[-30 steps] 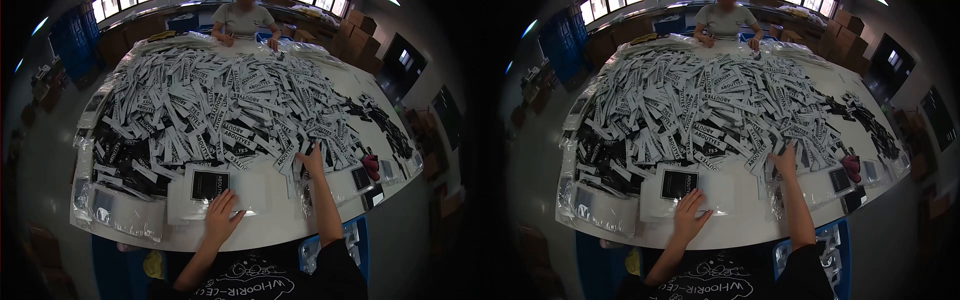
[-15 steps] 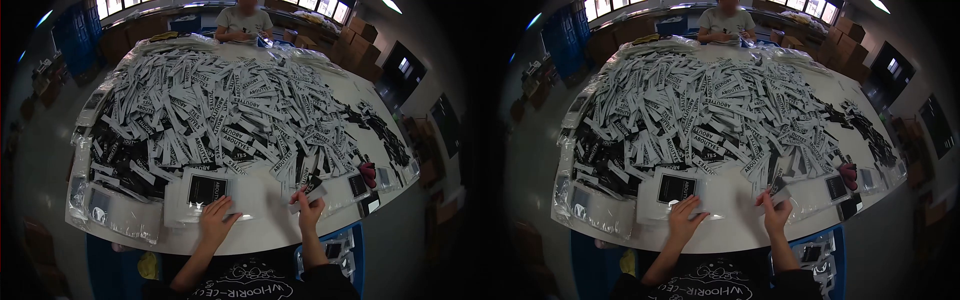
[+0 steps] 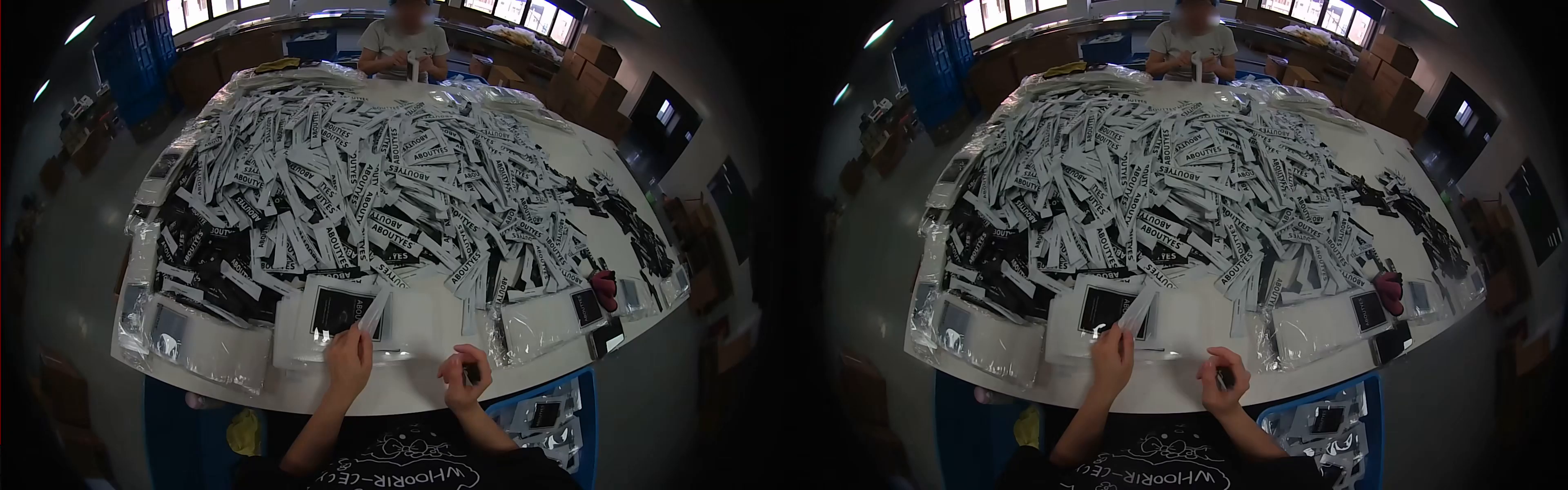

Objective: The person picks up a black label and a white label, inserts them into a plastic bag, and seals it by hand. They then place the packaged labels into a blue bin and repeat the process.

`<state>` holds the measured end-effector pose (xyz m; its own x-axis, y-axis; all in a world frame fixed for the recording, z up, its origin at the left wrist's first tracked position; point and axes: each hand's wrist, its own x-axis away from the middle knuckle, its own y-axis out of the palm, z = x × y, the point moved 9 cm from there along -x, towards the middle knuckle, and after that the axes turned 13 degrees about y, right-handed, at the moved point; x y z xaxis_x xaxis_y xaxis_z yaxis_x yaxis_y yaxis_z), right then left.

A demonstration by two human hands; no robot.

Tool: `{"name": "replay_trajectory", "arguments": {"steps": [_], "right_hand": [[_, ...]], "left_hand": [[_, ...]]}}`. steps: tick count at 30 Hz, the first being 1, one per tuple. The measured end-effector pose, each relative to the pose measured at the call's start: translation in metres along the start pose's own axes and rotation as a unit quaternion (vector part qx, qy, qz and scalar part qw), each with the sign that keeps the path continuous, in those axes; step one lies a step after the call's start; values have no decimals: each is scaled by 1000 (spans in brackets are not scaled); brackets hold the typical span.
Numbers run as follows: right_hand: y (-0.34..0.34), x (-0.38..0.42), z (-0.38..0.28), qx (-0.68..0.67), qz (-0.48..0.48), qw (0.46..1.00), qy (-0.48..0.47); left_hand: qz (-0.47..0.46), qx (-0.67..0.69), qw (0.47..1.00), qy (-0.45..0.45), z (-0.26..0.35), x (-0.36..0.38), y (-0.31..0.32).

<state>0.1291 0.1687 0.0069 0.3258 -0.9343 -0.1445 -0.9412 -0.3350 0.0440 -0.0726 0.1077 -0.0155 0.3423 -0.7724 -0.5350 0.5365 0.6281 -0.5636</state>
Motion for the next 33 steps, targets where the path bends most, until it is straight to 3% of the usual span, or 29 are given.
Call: {"name": "replay_trajectory", "arguments": {"steps": [1, 3, 5, 7, 9, 10, 11, 13, 14, 17, 19, 21, 23, 25, 26, 29, 31, 33], "right_hand": [[0, 7, -23, 17, 48, 993, -103], [0, 5, -23, -39, 81, 988, -126], [4, -1, 20, 41, 28, 997, 62], [-5, 7, 19, -10, 66, 996, 60], [-8, 21, -7, -32, 104, 990, -92], [-3, 19, 17, 95, 94, 991, -23], [-1, 20, 14, 95, 97, 990, -24], [5, 13, 17, -25, 73, 995, 57], [0, 17, -3, -34, 99, 994, -1], [-7, 16, 32, 72, 92, 992, 39], [4, 9, 31, 115, 76, 990, -4], [3, 9, 68, 70, 34, 984, 162], [5, 5, 61, 59, 35, 985, 159], [9, 7, 75, -125, 22, 952, 279], [9, 5, 69, -125, 24, 952, 280], [13, -6, 50, -38, -49, 959, 276], [27, -3, 51, 126, -253, 907, 313], [36, 4, 34, 134, -268, 923, 244]], "left_hand": [[3, 10, 1000, 2, 0, 1, -1], [-6, 19, 1000, -15, -4, 3, 0], [-12, 32, 999, -31, -4, 0, 2], [71, 15, 991, 112, 25, -12, -12], [36, 5, 996, 80, 21, -12, -9], [1, -5, 999, 52, 17, -10, -4], [0, -3, 999, 55, 19, -8, -6], [75, 88, 993, -33, 12, -5, -20], [109, 73, 991, 26, 30, -7, -36], [92, 29, 991, 89, 60, 1, -51], [62, 31, 993, 97, 63, 9, -40], [0, 55, 994, 92, 64, 18, -17], [-12, 78, 994, 72, 67, 27, -8], [-57, 64, 991, 106, 81, 31, 1], [-79, 58, 989, 108, 84, 33, 4], [-137, 37, 981, 133, 82, 37, 11], [-150, 80, 978, 123, 82, 33, 1], [-163, 124, 973, 108, 83, 31, -8]]}}
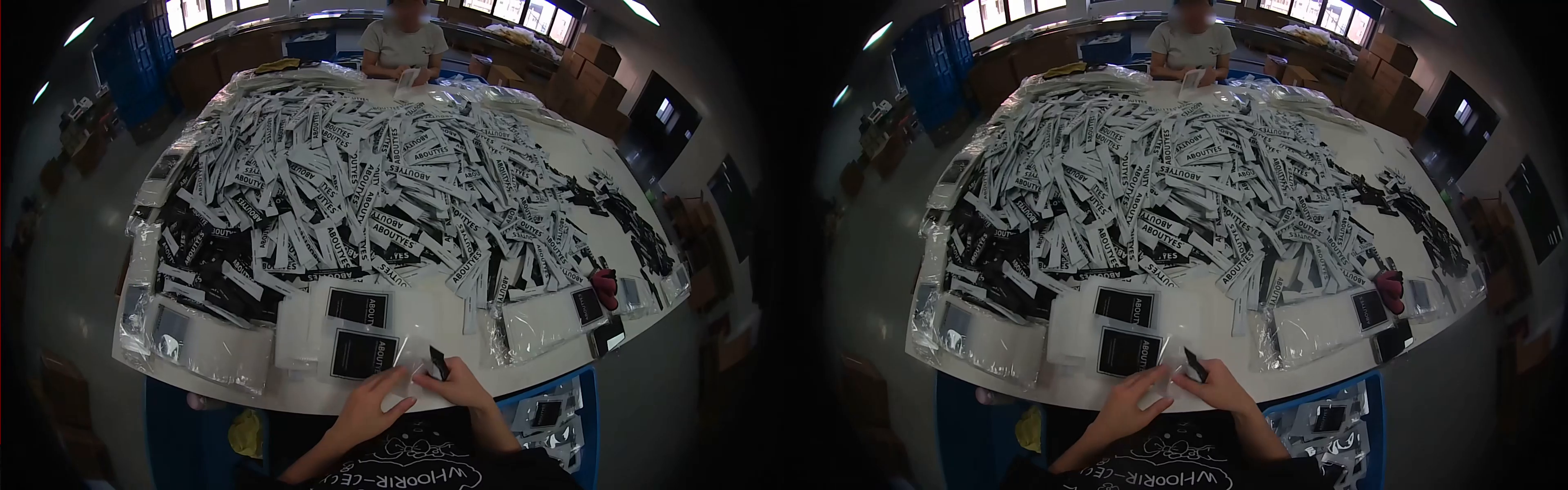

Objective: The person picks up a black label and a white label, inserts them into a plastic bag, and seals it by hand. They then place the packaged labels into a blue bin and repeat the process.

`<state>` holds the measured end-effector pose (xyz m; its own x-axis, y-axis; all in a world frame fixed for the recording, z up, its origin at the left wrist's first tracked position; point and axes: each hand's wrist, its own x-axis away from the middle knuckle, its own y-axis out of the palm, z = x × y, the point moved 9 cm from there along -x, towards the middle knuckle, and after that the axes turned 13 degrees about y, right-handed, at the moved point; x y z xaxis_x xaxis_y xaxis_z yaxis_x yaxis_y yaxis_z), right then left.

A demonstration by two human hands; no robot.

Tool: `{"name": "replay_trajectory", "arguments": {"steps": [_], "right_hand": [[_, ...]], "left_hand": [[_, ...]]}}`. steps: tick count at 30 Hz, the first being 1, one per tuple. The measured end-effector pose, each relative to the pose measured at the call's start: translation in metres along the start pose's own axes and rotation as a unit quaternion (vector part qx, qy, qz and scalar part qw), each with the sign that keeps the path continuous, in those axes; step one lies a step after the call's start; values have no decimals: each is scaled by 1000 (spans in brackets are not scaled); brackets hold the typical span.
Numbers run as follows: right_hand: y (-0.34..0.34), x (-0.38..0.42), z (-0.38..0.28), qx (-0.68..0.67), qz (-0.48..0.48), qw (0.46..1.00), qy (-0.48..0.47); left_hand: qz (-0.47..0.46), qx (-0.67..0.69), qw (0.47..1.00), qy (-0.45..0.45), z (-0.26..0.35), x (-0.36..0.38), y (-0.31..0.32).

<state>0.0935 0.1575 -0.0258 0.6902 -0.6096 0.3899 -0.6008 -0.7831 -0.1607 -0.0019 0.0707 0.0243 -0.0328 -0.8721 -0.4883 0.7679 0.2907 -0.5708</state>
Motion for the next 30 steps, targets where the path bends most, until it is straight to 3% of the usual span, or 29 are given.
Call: {"name": "replay_trajectory", "arguments": {"steps": [2, 5, 6, 7, 9, 10, 12, 13, 15, 18, 20, 24, 27, 30], "right_hand": [[29, 9, -10, 37, -34, 998, -42], [33, 5, -15, -44, -20, 999, -10], [34, 2, -7, 21, -55, 998, 3], [37, -1, -6, 21, -58, 998, 0], [18, 4, -38, -36, 85, 980, -177], [17, 13, -49, 27, 153, 966, -205], [29, 23, -61, 96, 179, 957, -206], [34, 27, -66, 163, 207, 943, -206], [33, 23, -63, 150, 179, 957, -171], [37, 12, -50, 83, 104, 982, -132], [25, 19, -52, 62, 201, 961, -181], [22, 28, -58, 75, 280, 943, -163], [7, 33, -51, 66, 346, 920, -170], [-7, 39, -50, 85, 397, 898, -170]], "left_hand": [[-31, 147, 970, -193, -27, 15, 9], [-37, 164, 958, -231, -38, 15, 2], [-38, 179, 949, -257, -41, 18, 1], [-36, 175, 950, -258, -45, 22, 4], [119, 231, 943, -207, -49, 22, -2], [121, 230, 943, -207, -48, 21, 1], [166, 182, 949, -196, -38, 14, -8], [166, 185, 949, -197, -33, 10, -12], [93, -57, 985, -134, -12, -5, -27], [71, -80, 990, -96, -10, -6, -21], [84, -66, 990, -97, -7, -12, -18], [126, -71, 988, -48, -4, -21, -20], [82, -129, 987, -48, -7, -16, -15], [60, -97, 990, -84, -11, -6, -11]]}}
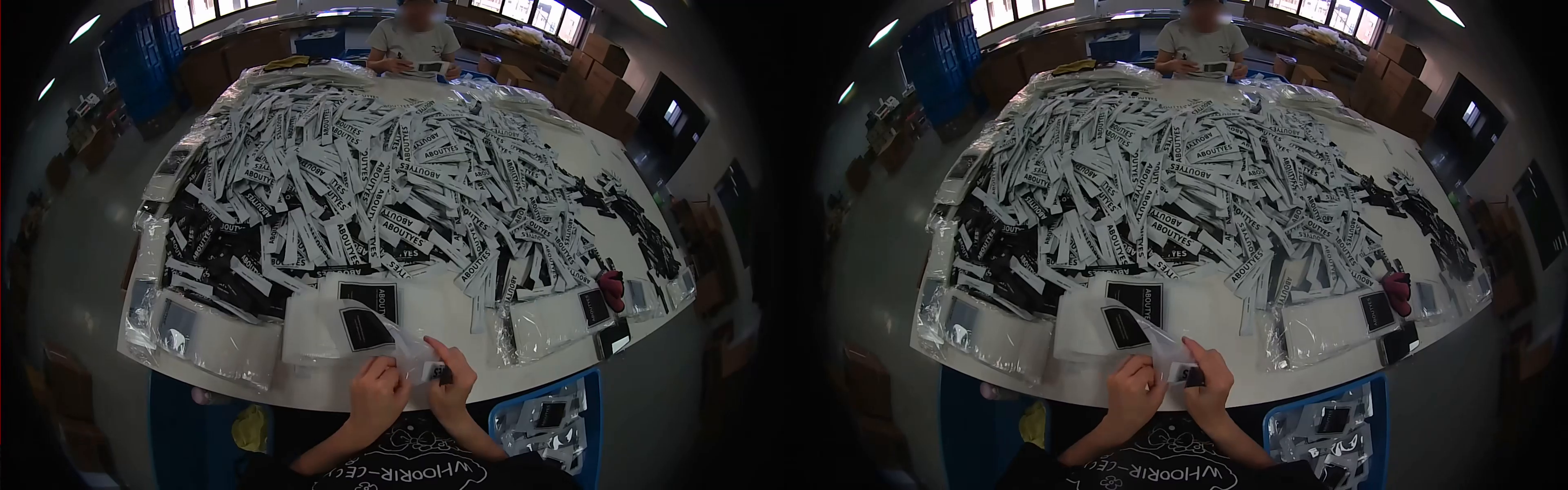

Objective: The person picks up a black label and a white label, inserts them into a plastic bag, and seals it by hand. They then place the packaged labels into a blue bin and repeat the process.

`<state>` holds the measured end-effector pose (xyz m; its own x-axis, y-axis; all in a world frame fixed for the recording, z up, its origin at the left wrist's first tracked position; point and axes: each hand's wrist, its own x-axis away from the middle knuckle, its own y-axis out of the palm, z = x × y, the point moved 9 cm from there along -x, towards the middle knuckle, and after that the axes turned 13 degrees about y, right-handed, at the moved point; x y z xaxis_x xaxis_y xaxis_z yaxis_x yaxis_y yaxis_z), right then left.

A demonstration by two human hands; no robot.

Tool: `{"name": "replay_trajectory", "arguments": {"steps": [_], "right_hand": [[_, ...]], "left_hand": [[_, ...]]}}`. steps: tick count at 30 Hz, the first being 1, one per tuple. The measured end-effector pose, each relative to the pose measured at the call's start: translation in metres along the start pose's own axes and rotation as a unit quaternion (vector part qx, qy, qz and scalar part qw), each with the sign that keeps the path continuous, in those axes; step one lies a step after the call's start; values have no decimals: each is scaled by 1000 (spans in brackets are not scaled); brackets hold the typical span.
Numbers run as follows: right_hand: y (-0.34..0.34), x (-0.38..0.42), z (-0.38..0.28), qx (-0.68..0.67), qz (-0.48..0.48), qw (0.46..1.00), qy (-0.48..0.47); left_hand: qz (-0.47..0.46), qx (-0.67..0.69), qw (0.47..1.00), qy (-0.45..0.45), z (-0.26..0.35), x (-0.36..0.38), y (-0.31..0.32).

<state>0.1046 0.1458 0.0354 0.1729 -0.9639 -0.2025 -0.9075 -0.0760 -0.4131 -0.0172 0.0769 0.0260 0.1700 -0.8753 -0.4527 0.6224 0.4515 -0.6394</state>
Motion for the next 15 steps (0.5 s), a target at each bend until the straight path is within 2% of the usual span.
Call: {"name": "replay_trajectory", "arguments": {"steps": [1, 3, 4, 5, 6, 7, 8, 9, 10, 13, 14, 15], "right_hand": [[1, -1, -8, -26, -36, 999, -31], [0, 2, -17, -48, -78, 994, -64], [2, 5, -8, -177, -122, 976, -2], [5, 11, -1, -303, -165, 937, 61], [6, 22, 9, -315, -213, 914, 140], [0, 22, 11, -315, -216, 914, 139], [-1, 23, 14, -311, -245, 905, 155], [0, 25, 15, -306, -272, 896, 169], [2, 24, 17, -355, -251, 871, 229], [-5, 23, 34, -361, -201, 888, 202], [-11, 23, 43, -370, -146, 895, 202], [-13, 16, 51, -371, -146, 895, 201]], "left_hand": [[-1, 0, 1000, 4, 6, -8, -6], [219, -51, 972, 61, 35, -16, -62], [220, -53, 972, 58, 42, -13, -70], [177, -34, 968, 174, 67, -13, -71], [130, -14, 949, 288, 87, -8, -68], [52, 1, 932, 359, 91, -1, -53], [53, 0, 932, 359, 89, -2, -49], [32, 40, 945, 322, 84, -9, -42], [9, 79, 955, 287, 81, -16, -35], [-16, 37, 967, 253, 71, -19, -15], [-35, -2, 973, 230, 60, -16, -2], [-19, 21, 978, 209, 47, -11, -1]]}}
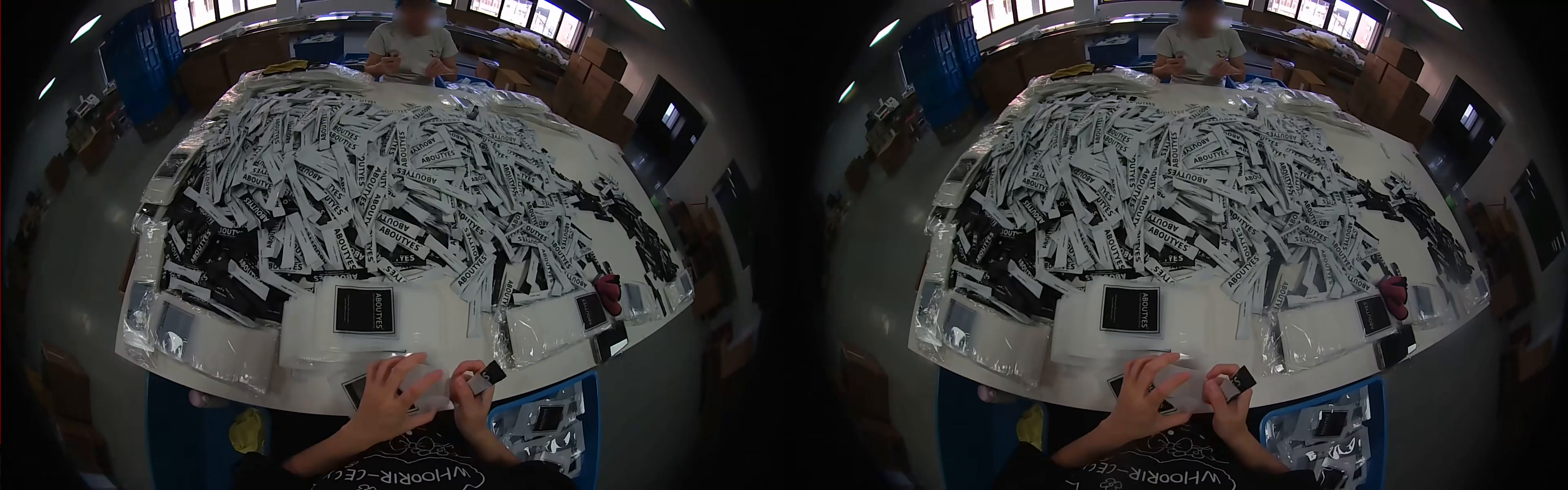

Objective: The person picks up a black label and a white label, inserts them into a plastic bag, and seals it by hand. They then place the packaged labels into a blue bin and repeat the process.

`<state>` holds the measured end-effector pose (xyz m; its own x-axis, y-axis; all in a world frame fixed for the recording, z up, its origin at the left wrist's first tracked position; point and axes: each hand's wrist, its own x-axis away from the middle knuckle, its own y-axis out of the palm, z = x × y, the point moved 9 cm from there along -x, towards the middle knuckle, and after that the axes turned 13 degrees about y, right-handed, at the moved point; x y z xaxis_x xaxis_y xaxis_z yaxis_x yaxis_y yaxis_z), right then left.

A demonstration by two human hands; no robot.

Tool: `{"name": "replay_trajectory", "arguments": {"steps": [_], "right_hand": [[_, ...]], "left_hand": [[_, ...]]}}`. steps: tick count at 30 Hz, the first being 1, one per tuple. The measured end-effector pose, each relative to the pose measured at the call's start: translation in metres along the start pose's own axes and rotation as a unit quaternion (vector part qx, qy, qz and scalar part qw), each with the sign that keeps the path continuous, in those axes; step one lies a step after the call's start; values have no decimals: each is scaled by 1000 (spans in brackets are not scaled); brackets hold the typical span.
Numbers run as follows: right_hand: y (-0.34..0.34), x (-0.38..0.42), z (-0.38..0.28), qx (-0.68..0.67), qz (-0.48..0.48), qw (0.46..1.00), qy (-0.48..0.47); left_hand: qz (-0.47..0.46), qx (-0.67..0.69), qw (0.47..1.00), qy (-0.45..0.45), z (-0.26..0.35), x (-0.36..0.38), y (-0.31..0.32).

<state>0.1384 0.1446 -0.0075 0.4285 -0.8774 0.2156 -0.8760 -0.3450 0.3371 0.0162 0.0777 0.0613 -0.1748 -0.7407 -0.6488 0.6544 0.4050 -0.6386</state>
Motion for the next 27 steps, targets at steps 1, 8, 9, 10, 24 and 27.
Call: {"name": "replay_trajectory", "arguments": {"steps": [1, 8, 9, 10, 24, 27], "right_hand": [[-3, -5, -10, 115, -17, 992, -57], [4, -16, -42, 418, -46, 905, -56], [-6, -16, -26, 369, -29, 924, 99], [-4, -17, -39, 266, -17, 964, 20], [60, -22, -24, 16, -188, 982, 34], [41, -23, -8, -50, -131, 984, 110]], "left_hand": [[-2, 0, 1000, -1, -4, 3, 3], [-97, -37, 983, -150, -29, 19, 17], [-137, -38, 976, -162, -31, 22, 24], [-138, -38, 977, -160, -30, 20, 24], [52, 2, 998, -38, -9, 4, 1], [73, 61, 990, -104, -21, 2, -12]]}}
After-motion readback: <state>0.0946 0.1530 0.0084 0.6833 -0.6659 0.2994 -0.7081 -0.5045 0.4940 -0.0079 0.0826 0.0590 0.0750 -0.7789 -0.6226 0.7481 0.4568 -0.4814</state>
